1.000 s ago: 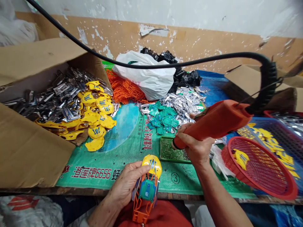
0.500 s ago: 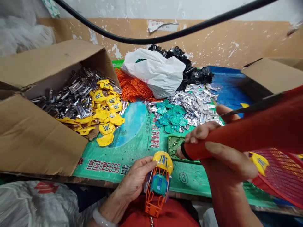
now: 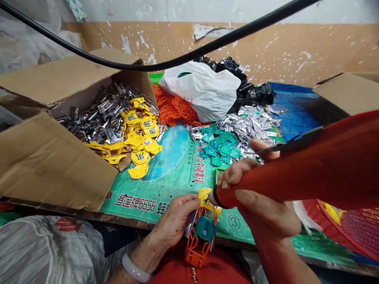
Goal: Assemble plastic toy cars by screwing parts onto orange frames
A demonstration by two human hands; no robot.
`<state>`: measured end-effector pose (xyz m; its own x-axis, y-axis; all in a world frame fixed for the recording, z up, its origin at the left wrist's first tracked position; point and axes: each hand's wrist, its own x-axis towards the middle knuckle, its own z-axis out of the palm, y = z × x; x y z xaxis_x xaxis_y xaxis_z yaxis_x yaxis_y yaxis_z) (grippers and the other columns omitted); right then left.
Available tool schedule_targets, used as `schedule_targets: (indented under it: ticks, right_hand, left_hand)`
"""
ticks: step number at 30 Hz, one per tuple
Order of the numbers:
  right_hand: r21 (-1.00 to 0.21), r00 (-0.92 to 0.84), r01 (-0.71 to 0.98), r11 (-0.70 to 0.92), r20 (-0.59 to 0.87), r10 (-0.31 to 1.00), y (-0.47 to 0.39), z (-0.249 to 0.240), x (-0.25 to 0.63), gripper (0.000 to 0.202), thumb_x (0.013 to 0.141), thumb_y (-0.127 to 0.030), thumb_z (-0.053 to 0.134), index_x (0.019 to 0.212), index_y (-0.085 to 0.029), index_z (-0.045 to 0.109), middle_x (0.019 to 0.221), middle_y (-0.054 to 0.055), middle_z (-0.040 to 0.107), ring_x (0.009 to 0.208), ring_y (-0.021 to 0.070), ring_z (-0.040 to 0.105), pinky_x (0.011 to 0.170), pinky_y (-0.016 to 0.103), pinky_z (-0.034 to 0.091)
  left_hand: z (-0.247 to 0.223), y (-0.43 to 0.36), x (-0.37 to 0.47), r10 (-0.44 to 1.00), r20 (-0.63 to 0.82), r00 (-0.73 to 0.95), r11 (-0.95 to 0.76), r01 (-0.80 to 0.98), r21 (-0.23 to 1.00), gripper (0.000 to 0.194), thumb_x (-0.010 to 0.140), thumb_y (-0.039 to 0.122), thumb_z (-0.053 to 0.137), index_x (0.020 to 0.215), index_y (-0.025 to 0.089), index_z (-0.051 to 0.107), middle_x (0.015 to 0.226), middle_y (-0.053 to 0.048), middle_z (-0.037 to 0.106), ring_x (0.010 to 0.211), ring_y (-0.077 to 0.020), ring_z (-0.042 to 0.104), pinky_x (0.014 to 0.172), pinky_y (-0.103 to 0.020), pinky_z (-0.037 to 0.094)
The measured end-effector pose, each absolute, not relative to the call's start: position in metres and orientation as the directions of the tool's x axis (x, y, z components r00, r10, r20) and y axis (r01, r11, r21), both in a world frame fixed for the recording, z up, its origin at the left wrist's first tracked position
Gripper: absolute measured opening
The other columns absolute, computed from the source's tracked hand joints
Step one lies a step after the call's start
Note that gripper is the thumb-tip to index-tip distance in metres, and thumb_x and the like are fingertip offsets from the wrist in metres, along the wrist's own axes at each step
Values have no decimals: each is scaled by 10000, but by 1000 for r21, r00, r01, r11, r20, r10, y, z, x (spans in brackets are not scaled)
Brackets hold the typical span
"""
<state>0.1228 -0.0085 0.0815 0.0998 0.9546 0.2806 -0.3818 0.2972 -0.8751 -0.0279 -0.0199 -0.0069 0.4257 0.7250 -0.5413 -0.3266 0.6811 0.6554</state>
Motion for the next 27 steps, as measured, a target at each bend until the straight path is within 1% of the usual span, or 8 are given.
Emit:
schedule_targets:
  ticks: [4, 8, 13, 18, 20, 23, 25, 27]
  right_hand:
    - [-887, 86, -356, 296, 284, 955, -9, 77, 123, 608, 687, -229, 749, 1212, -340, 465, 738, -39, 578, 611, 155, 590, 606, 362, 528]
    - [-902, 77, -317, 294, 284, 956, -10, 73, 123, 635, 697, -212, 728, 1241, -342, 429, 754, -38, 579, 626, 160, 585, 615, 362, 512]
    - [-912, 73, -312, 266, 256, 964, -11, 71, 123, 639, 693, -194, 710, 1245, -347, 429, 760, -43, 570, 630, 157, 578, 612, 351, 490]
    - [-917, 52, -300, 262, 258, 965, -11, 65, 123, 641, 703, -218, 717, 1257, -365, 430, 770, -43, 578, 652, 160, 585, 688, 384, 497]
    - [-919, 48, -286, 273, 271, 961, -11, 62, 124, 582, 701, -234, 720, 1218, -344, 477, 755, -36, 582, 675, 169, 591, 720, 397, 499]
    - [-929, 55, -235, 284, 279, 959, -13, 60, 124, 391, 698, -259, 715, 1062, -291, 575, 747, -18, 588, 697, 179, 594, 754, 415, 499]
    - [-938, 58, -199, 284, 278, 959, -13, 60, 123, 308, 698, -261, 708, 986, -273, 599, 747, -13, 590, 695, 179, 591, 759, 416, 499]
    - [-942, 58, -174, 286, 280, 958, -13, 60, 122, 282, 697, -256, 701, 961, -266, 601, 732, -13, 583, 680, 175, 585, 742, 409, 502]
  left_hand:
    - [-6, -20, -27, 724, -551, 414, 683, -318, 658, 188, 751, 299, 701, 820, 124, 711, 595, 11, 583, 528, -86, 553, 546, -192, 463]
    - [-6, -19, -26, 723, -557, 408, 684, -318, 656, 216, 743, 307, 705, 854, 121, 721, 625, -2, 615, 520, -84, 545, 530, -191, 454]
    - [-9, -20, -26, 743, -520, 421, 659, -325, 678, 216, 750, 312, 697, 842, 120, 730, 619, -8, 639, 510, -91, 539, 589, -225, 471]
    - [-12, -23, -27, 759, -509, 407, 640, -319, 699, 222, 734, 335, 704, 779, 119, 730, 544, 4, 608, 476, -99, 522, 609, -253, 469]
    - [-13, -24, -26, 759, -520, 390, 642, -316, 699, 252, 707, 357, 726, 792, 121, 738, 540, 2, 613, 488, -111, 540, 590, -248, 459]
    - [-12, -25, -24, 755, -537, 377, 650, -320, 689, 299, 682, 384, 745, 816, 117, 746, 527, 3, 602, 512, -125, 559, 561, -239, 445]
    - [-12, -26, -23, 752, -543, 373, 654, -327, 682, 309, 680, 384, 749, 832, 115, 748, 530, 8, 594, 517, -120, 554, 545, -230, 439]
    - [-11, -26, -22, 753, -546, 367, 655, -335, 677, 313, 682, 389, 750, 837, 116, 749, 540, 10, 597, 507, -108, 543, 529, -218, 434]
